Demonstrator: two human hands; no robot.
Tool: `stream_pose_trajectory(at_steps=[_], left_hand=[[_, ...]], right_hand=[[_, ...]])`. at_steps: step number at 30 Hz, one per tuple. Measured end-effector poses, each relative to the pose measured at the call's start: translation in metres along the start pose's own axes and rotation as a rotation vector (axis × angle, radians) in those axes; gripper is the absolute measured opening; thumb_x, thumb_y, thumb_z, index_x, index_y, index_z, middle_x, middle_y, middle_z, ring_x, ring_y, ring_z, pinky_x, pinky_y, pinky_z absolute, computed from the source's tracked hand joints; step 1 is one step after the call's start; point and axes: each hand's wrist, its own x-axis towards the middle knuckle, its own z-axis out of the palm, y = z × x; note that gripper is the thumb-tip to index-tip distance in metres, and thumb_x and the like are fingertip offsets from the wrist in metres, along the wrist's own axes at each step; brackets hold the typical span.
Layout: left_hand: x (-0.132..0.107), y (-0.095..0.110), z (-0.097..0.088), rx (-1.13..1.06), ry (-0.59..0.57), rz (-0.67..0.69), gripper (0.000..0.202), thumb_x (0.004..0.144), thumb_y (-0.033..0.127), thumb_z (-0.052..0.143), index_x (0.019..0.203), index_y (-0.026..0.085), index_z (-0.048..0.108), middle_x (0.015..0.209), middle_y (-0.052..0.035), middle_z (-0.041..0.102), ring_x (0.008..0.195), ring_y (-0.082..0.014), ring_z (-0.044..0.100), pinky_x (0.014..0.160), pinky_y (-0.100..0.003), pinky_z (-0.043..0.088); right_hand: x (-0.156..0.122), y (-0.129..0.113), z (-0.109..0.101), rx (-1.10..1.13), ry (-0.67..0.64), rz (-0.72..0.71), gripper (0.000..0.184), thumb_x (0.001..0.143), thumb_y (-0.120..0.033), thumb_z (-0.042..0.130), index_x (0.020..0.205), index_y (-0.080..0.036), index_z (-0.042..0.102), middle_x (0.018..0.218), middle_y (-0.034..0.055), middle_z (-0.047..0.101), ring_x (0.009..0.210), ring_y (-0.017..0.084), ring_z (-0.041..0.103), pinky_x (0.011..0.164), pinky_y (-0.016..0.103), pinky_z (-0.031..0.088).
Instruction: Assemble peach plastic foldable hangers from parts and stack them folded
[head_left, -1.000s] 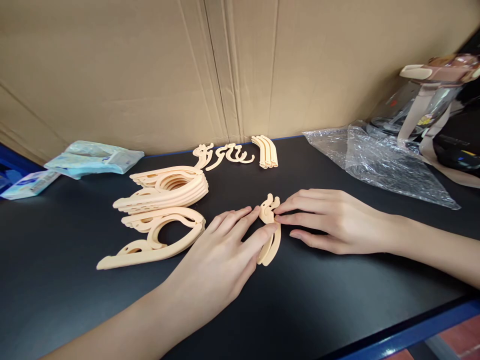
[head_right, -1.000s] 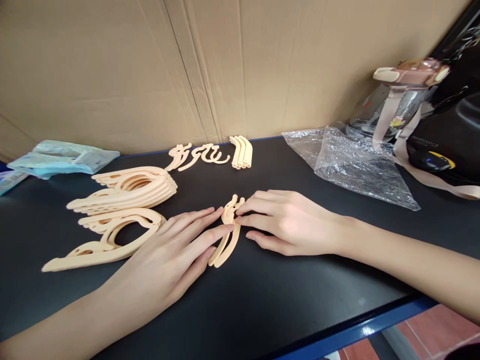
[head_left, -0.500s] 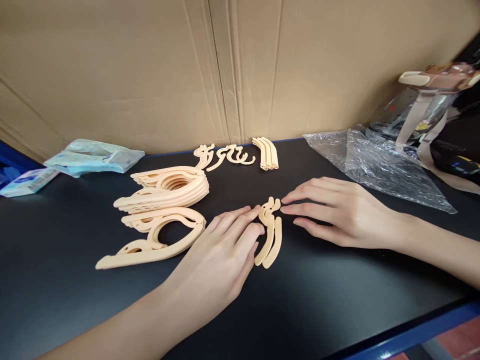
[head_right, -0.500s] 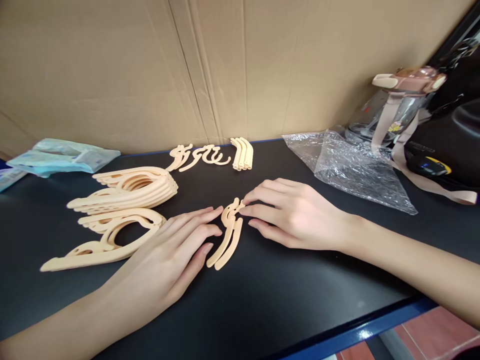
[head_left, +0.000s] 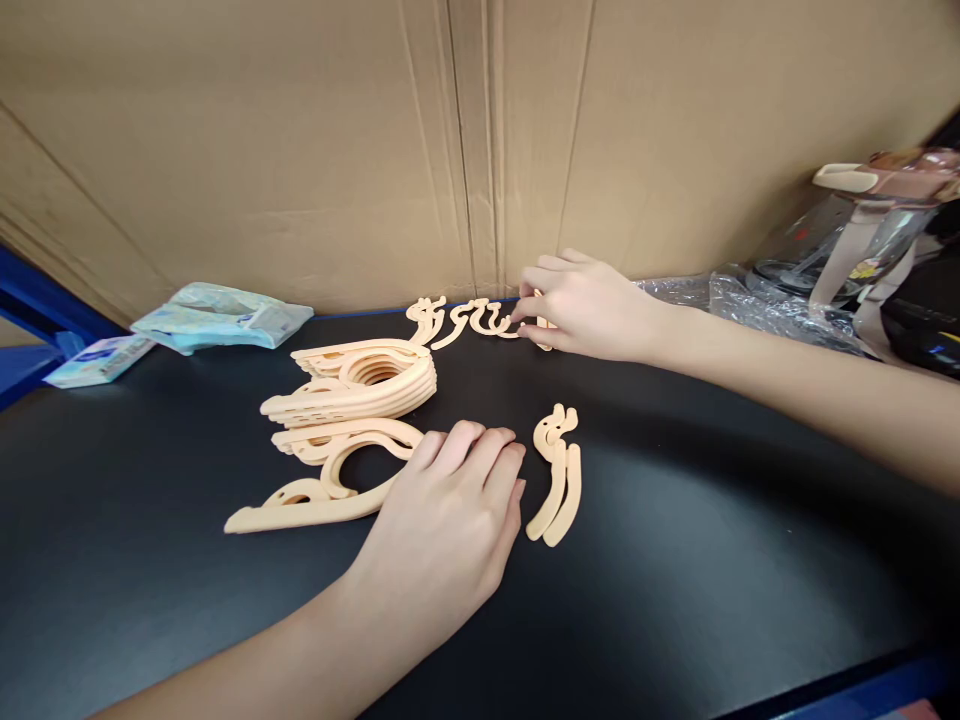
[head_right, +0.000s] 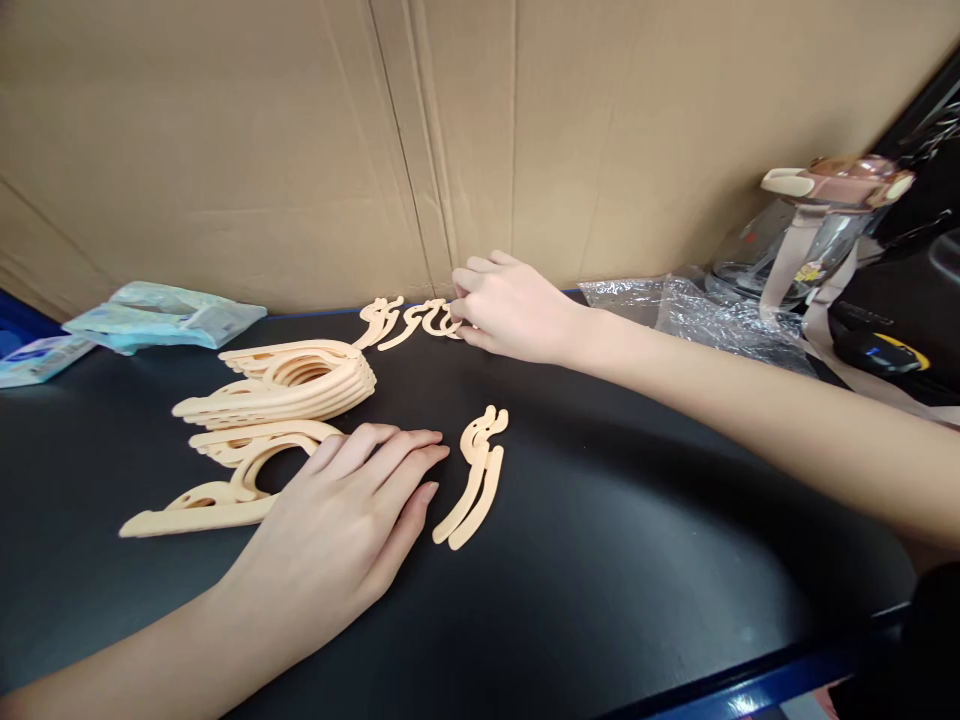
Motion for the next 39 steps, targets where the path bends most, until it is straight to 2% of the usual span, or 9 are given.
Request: stream_pose_trajectory(at_steps=[3, 7, 13, 16, 20, 23, 28, 34, 39], left_hand=[[-0.001, 0.000, 0.000, -0.013, -0.015, -0.003, 0.028, 0.098, 0.014, 0.043, 0.106, 0.010, 0.069, 0.105, -0.0101, 0.073, 0.089, -0.0267, 0.062, 0.070, -0.040, 0.043], [-0.002, 0.000, 0.000, -0.024, -0.019, -0.009, 0.025, 0.098, 0.016, 0.045, 0.106, 0.010, 0.068, 0.106, -0.0101, 0.073, 0.090, -0.0271, 0.062, 0.071, -0.040, 0.044], [0.001, 0.000, 0.000, -0.034, -0.045, -0.014, 0.025, 0.098, 0.016, 0.046, 0.108, 0.010, 0.068, 0.107, -0.0098, 0.073, 0.091, -0.0271, 0.063, 0.071, -0.040, 0.044], [0.001, -0.001, 0.000, -0.034, -0.036, -0.013, 0.026, 0.098, 0.016, 0.045, 0.108, 0.010, 0.068, 0.106, -0.0097, 0.073, 0.090, -0.0272, 0.063, 0.071, -0.040, 0.043], [0.000, 0.000, 0.000, -0.023, -0.032, -0.005, 0.026, 0.098, 0.015, 0.044, 0.108, 0.010, 0.068, 0.105, -0.0099, 0.073, 0.090, -0.0275, 0.063, 0.071, -0.040, 0.043], [0.001, 0.000, 0.001, -0.021, -0.046, -0.011, 0.027, 0.099, 0.016, 0.043, 0.109, 0.011, 0.068, 0.106, -0.0102, 0.073, 0.091, -0.0279, 0.063, 0.071, -0.041, 0.043], [0.001, 0.000, 0.001, -0.018, -0.052, -0.018, 0.028, 0.099, 0.017, 0.043, 0.109, 0.011, 0.068, 0.106, -0.0102, 0.073, 0.091, -0.0277, 0.063, 0.072, -0.041, 0.043], [0.000, -0.001, 0.000, -0.014, -0.037, -0.008, 0.028, 0.099, 0.016, 0.042, 0.108, 0.010, 0.069, 0.106, -0.0110, 0.073, 0.091, -0.0280, 0.063, 0.072, -0.041, 0.044], [0.001, -0.001, 0.001, -0.030, -0.026, -0.006, 0.029, 0.099, 0.017, 0.043, 0.109, 0.009, 0.069, 0.107, -0.0108, 0.073, 0.092, -0.0283, 0.063, 0.074, -0.041, 0.044]], right_hand=[[0.021, 0.000, 0.016, 0.016, -0.100, 0.012, 0.025, 0.098, -0.025, 0.055, 0.098, -0.012, 0.076, 0.097, 0.0131, 0.067, 0.090, 0.024, 0.056, 0.078, 0.036, 0.032], [0.035, -0.003, 0.029, 0.021, -0.135, -0.002, 0.024, 0.095, -0.017, 0.054, 0.089, -0.010, 0.076, 0.091, 0.0137, 0.070, 0.087, 0.024, 0.057, 0.076, 0.036, 0.029], [0.035, 0.004, 0.022, 0.049, -0.113, 0.045, 0.029, 0.097, -0.017, 0.050, 0.080, -0.013, 0.073, 0.080, 0.0086, 0.070, 0.081, 0.021, 0.057, 0.076, 0.035, 0.028], [0.020, 0.004, 0.006, 0.117, -0.067, 0.064, 0.026, 0.098, -0.020, 0.052, 0.084, -0.015, 0.074, 0.079, 0.0048, 0.069, 0.081, 0.019, 0.057, 0.077, 0.034, 0.029], [-0.017, -0.008, -0.019, 0.207, 0.010, 0.030, 0.026, 0.100, -0.027, 0.053, 0.085, -0.018, 0.073, 0.080, 0.0034, 0.069, 0.077, 0.019, 0.056, 0.075, 0.035, 0.031], [-0.049, -0.021, -0.031, 0.196, 0.027, -0.031, 0.029, 0.103, -0.027, 0.049, 0.086, -0.019, 0.070, 0.079, 0.0022, 0.070, 0.076, 0.019, 0.056, 0.075, 0.036, 0.033], [-0.090, -0.041, -0.045, 0.206, 0.010, -0.022, 0.032, 0.104, -0.029, 0.049, 0.079, -0.019, 0.068, 0.073, 0.0012, 0.064, 0.072, 0.018, 0.052, 0.077, 0.036, 0.036], [-0.117, -0.075, -0.055, 0.433, -0.007, 0.008, 0.029, 0.104, -0.025, 0.049, 0.084, -0.020, 0.068, 0.072, -0.0008, 0.058, 0.070, 0.016, 0.050, 0.079, 0.035, 0.036], [-0.121, -0.094, -0.055, 0.438, 0.020, -0.046, 0.034, 0.104, -0.018, 0.046, 0.075, -0.018, 0.063, 0.071, -0.0013, 0.057, 0.066, 0.014, 0.044, 0.078, 0.036, 0.035]])
